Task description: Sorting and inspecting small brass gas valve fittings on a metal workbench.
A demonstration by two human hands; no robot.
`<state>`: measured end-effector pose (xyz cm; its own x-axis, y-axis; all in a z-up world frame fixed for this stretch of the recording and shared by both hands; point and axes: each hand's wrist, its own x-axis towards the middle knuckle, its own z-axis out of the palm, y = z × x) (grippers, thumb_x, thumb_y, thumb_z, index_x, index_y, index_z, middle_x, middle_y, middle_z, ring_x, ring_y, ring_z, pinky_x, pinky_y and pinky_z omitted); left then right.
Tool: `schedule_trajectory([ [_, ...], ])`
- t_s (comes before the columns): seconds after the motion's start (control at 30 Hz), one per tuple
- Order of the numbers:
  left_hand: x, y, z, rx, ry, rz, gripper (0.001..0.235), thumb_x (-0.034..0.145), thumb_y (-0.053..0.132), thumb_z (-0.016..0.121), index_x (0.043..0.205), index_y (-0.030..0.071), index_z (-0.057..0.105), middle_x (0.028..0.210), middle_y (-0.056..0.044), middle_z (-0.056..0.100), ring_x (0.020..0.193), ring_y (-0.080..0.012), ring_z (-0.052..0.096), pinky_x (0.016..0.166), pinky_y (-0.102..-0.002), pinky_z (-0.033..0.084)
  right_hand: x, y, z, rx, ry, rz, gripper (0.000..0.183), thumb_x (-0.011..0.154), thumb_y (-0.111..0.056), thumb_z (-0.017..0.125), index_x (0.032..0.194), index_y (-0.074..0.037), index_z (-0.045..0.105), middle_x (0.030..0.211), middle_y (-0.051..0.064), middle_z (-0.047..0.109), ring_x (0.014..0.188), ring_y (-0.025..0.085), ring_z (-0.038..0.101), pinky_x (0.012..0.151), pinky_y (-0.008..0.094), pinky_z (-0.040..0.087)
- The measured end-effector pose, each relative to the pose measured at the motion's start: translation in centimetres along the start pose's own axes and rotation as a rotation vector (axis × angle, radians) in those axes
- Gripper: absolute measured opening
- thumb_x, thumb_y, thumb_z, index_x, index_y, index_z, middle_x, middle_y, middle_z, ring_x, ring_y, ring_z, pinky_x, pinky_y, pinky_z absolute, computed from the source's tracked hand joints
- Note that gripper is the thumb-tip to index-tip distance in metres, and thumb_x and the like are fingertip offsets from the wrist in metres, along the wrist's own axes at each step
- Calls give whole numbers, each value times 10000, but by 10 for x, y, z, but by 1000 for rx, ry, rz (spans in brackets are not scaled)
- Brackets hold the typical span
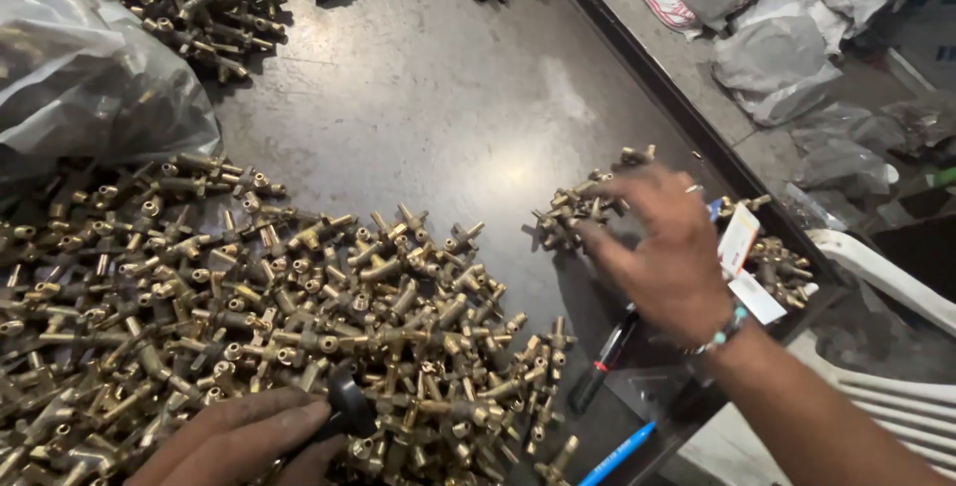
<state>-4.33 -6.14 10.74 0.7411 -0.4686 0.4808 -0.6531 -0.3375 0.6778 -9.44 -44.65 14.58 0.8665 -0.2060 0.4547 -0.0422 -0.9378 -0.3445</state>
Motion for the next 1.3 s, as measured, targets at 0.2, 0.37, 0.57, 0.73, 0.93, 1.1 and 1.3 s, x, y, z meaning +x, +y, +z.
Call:
schedule_trajectory([
  [0.2,-28,-39,8,-41,18,7,405,677,133,929,1038,162,749,953,-72,755,911,-176,784,835,-289,631,-8,-28,10,-166,-157,165,336,712,-328,862,963,-136,746,954,80,669,949,315,637,781,466,499],
  [0.37,-60,-160,-4,-50,-53,43,406,709,198,939,1070,157,759,984,-69,771,931,-176,787,847,-288,631,-3,-26,19,-66,-101,261,289,741,-292,835,965,-138,736,950,76,662,905,326,655,754,473,509],
  [0.57,-48,-112,20,-165,-66,48,409,733,170,914,1102,149,737,1013,-77,772,957,-180,795,855,-281,646,-19,-25,14,-22,-65,241,250,816,-238,819,987,-109,690,974,89,670,912,292,672,770,444,526],
  [0.73,2,21,43,-239,-72,38,413,754,147,892,1129,143,720,1036,-84,773,978,-183,802,861,-276,659,-60,-59,-24,731,-179,525,250,881,-129,746,1105,-67,654,987,31,770,900,131,749,795,304,605],
  [0.93,24,75,53,-244,-71,39,377,744,97,888,1082,153,729,987,-82,776,950,-184,808,837,-277,646,-109,-85,-52,1181,-234,484,252,915,25,746,1167,15,734,1029,84,777,958,137,723,848,308,591],
  [1.1,26,72,48,-301,-211,149,394,734,85,872,1099,114,724,997,-103,778,962,-209,803,829,-300,633,-119,-86,-63,1250,-215,457,218,917,45,765,1134,31,765,1017,118,790,970,165,741,859,317,590],
  [1.3,33,93,38,-212,-229,133,328,769,123,881,1070,176,762,997,-44,789,986,-171,809,836,-287,600,-119,-89,-69,1192,-202,302,205,920,65,774,1116,7,759,1045,130,801,999,205,780,890,331,620],
])
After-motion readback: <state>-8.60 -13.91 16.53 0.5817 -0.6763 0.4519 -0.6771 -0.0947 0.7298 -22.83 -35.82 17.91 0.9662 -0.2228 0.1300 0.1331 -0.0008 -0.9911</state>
